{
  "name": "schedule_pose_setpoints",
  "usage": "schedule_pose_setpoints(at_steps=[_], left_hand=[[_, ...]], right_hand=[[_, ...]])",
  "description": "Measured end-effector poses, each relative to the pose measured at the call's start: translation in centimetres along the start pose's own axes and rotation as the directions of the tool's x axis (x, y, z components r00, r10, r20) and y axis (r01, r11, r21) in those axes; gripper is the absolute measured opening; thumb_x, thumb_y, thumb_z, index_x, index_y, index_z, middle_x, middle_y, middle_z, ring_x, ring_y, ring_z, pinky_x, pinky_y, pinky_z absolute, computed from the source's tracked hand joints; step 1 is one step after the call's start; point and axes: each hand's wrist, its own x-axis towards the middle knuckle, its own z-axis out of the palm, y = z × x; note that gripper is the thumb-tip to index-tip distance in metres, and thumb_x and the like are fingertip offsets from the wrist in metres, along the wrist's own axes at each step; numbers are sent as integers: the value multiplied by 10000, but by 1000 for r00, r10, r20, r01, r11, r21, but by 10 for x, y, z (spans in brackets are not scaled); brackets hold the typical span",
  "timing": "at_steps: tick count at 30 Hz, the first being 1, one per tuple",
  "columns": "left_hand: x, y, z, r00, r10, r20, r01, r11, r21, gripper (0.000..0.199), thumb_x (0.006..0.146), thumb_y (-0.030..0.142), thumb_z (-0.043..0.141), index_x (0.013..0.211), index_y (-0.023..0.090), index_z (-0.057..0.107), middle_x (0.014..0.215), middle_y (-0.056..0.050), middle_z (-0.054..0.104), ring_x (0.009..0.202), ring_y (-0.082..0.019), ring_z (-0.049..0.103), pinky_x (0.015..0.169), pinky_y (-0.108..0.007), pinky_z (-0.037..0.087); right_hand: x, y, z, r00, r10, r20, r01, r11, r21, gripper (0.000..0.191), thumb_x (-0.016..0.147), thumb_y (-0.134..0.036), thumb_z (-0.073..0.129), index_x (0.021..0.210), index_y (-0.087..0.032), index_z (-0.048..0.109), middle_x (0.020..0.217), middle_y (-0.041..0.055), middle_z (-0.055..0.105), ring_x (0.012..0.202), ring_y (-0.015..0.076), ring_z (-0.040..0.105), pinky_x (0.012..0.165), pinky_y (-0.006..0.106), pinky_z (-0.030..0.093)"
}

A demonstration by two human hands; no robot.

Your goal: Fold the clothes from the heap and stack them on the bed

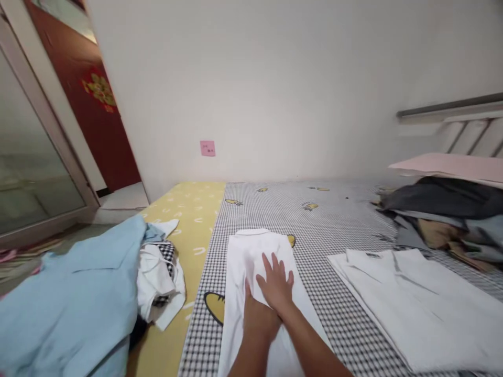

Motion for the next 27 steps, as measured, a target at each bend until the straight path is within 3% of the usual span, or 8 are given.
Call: schedule_pose_setpoints(at_steps=[2, 6, 9, 11, 14, 17, 22, 27], left_hand=[[5, 4, -7, 1000, -18, -21, 17, 999, -31, 529, 959, 345, 479, 1483, 359, 414, 1382, -3, 633, 1332, -289, 524, 1166, -564, 350], [11, 9, -15, 997, -65, -46, 62, 996, -67, 604, 954, 374, 502, 1530, 322, 324, 1475, -30, 545, 1356, -279, 502, 1185, -540, 347], [9, 9, -12, 992, -80, -92, 75, 995, -62, 601, 960, 382, 499, 1530, 301, 326, 1483, -53, 534, 1361, -289, 499, 1175, -550, 364], [7, 9, -9, 990, -90, -109, 85, 995, -49, 585, 962, 366, 492, 1523, 294, 344, 1471, -62, 545, 1352, -301, 508, 1151, -565, 391], [5, 7, -7, 994, -72, -85, 68, 997, -45, 589, 962, 374, 488, 1527, 309, 334, 1461, -47, 555, 1335, -290, 529, 1157, -548, 398], [6, 5, -9, 998, -33, -47, 32, 999, -40, 588, 960, 387, 481, 1526, 336, 330, 1444, -26, 570, 1322, -280, 544, 1185, -537, 369], [8, 3, -11, 1000, -5, 13, 5, 1000, -19, 533, 942, 336, 498, 1472, 333, 441, 1391, -31, 619, 1317, -290, 546, 1194, -550, 335], [8, 2, -11, 1000, 10, 28, -9, 1000, -20, 393, 914, 288, 530, 1286, 336, 648, 1255, -40, 712, 1190, -285, 632, 1126, -531, 391]], right_hand=[[0, -2, 0, 999, 23, 31, -25, 998, 58, 555, 966, -405, 476, 1506, -314, 390, 1660, 59, 207, 1514, 336, 164, 1194, 633, 124], [-4, 2, -12, 998, 65, -12, -61, 979, 192, 544, 946, -323, 395, 1488, -362, 420, 1655, 14, 225, 1516, 291, 188, 1178, 631, 143], [-10, 2, -21, 975, -167, -149, 198, 953, 228, 490, 957, -331, 383, 1428, -400, 498, 1631, -27, 292, 1515, 289, 188, 1177, 634, 127], [-10, 4, -22, 953, -276, -127, 301, 912, 277, 471, 965, -369, 378, 1415, -395, 516, 1598, -23, 364, 1496, 275, 253, 1185, 601, 153], [-1, 17, -15, 994, -74, -86, 101, 924, 369, 505, 967, -374, 328, 1428, -285, 514, 1506, 60, 499, 1397, 263, 431, 1153, 535, 279], [13, 43, -10, 984, 109, -140, -49, 925, 376, 505, 968, -387, 291, 1335, -210, 590, 1391, 116, 588, 1281, 277, 529, 1067, 485, 384], [23, 73, -14, 979, 117, -165, -55, 938, 344, 411, 958, -389, 342, 985, -243, 725, 1167, 96, 653, 1073, 253, 596, 930, 412, 440], [26, 78, -17, 980, 88, -176, -24, 941, 338, 139, 823, -317, 590, 761, -217, 664, 946, 52, 640, 897, 197, 598, 825, 317, 449]])
